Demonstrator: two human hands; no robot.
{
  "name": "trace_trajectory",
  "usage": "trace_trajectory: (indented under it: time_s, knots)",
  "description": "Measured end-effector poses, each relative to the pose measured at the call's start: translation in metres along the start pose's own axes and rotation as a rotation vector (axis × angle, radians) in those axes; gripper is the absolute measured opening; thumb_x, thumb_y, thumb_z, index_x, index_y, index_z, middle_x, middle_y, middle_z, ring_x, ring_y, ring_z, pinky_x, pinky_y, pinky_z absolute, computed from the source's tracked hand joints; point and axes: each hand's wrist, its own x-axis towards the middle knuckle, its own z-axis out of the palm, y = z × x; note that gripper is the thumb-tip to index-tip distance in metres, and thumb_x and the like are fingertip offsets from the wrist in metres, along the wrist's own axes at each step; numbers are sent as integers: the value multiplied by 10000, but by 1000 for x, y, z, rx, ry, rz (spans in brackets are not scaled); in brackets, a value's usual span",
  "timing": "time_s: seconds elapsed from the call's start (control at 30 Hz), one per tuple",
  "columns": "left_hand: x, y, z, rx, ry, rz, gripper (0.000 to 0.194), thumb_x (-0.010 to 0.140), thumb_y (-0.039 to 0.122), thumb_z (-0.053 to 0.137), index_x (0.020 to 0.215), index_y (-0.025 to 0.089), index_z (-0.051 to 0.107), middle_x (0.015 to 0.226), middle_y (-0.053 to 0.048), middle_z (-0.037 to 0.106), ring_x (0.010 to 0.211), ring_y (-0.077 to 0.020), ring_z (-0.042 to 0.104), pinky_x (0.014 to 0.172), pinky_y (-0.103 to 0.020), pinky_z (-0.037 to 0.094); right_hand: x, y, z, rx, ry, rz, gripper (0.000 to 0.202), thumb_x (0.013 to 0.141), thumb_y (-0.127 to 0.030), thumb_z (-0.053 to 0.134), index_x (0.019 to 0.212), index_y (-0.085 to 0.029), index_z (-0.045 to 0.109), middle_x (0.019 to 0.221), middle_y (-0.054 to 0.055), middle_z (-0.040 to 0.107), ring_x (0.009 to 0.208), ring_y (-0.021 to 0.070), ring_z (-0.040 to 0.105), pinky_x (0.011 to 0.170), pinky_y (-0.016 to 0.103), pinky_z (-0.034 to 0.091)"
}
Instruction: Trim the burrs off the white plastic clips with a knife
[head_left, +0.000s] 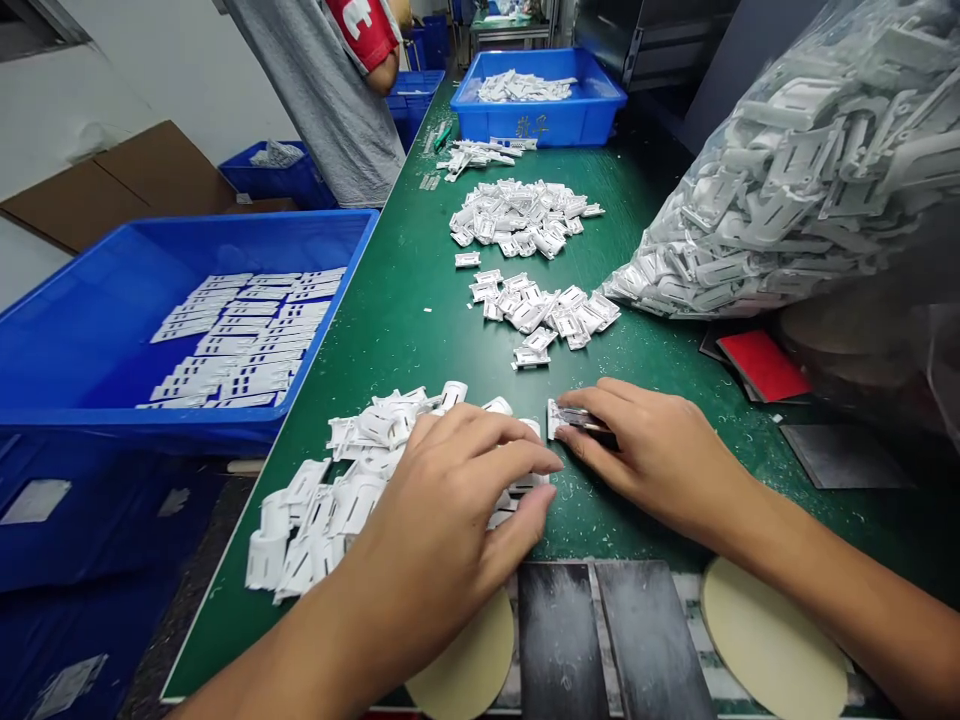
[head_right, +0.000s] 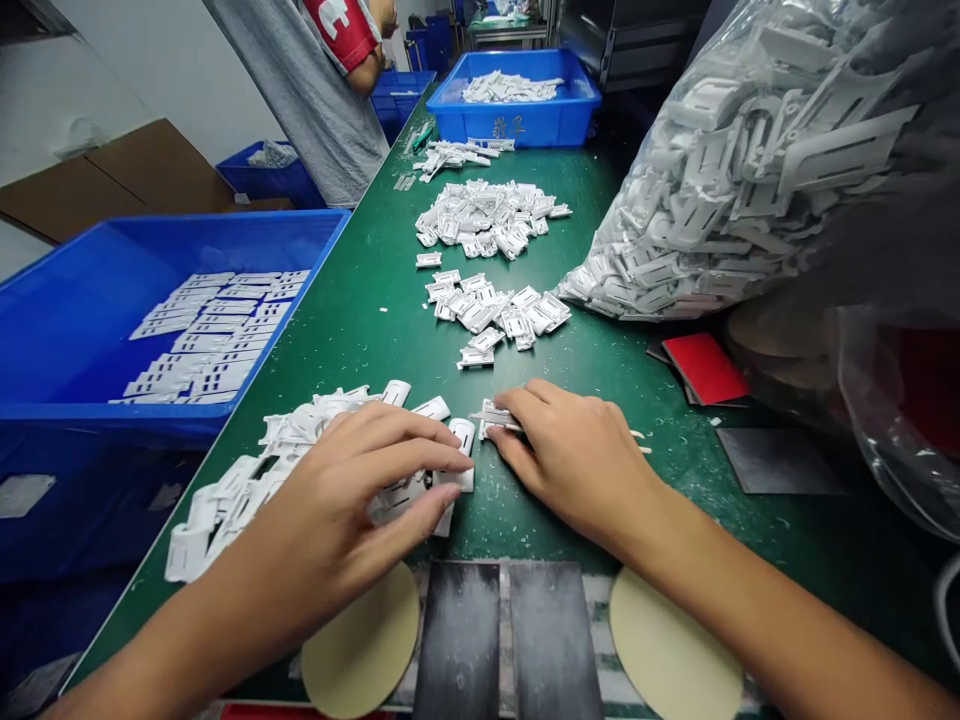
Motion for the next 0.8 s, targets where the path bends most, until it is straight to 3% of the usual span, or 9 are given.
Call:
trace_trajectory:
  time_s: [0.1,0.2,0.3,0.37,0.47,0.6,0.8]
  knots:
    - [0,-1,0,-3,-20,16,165,968,196,588,1081,274,679,1085,18,682,1009,-206,561,886,-402,375,2,1,1,111,2,-17,195,981,-305,525,1101,-241,665,967,14,714,868,194,671,752,314,474]
    - [1,-1,0,-14,-13,12,143,971,186,579,1057,256,670,1041,16,690,976,-206,567,849,-390,387,9,3,1,123,44,-31,268,971,-244,524,1215,-232,634,1066,30,714,931,197,671,799,315,474]
    - [1,-1,2,-10,27,4,118,981,191,547,967,223,659,990,5,699,937,-213,576,840,-400,387,20,3,2,-61,64,-24,445,978,-271,521,1423,-268,496,1133,52,672,878,213,667,690,314,440]
    - [1,0,3,-4,45,5,127,984,191,536,944,215,654,985,0,705,931,-218,580,841,-406,385,26,2,4,-190,46,-28,497,975,-282,525,1464,-310,444,1137,52,653,789,211,661,586,303,362]
    - [1,1,3,-16,78,-1,110,983,199,550,949,215,654,977,3,714,918,-214,586,837,-402,384,32,3,6,-251,39,-40,370,962,-258,533,1327,-310,561,1095,37,654,744,200,653,541,295,274]
    - [-1,1,1,-26,161,-18,92,973,189,569,959,210,657,952,5,720,889,-197,602,817,-379,396,33,7,6,-243,56,-61,191,950,-190,515,1090,-233,637,1033,38,679,780,203,658,541,297,254]
    - [-1,1,-1,-87,356,-126,224,983,229,564,1189,226,651,1110,-19,720,999,-179,631,879,-328,458,24,9,-4,-171,118,-172,180,943,-153,460,1076,-189,576,996,44,710,801,182,671,585,285,344]
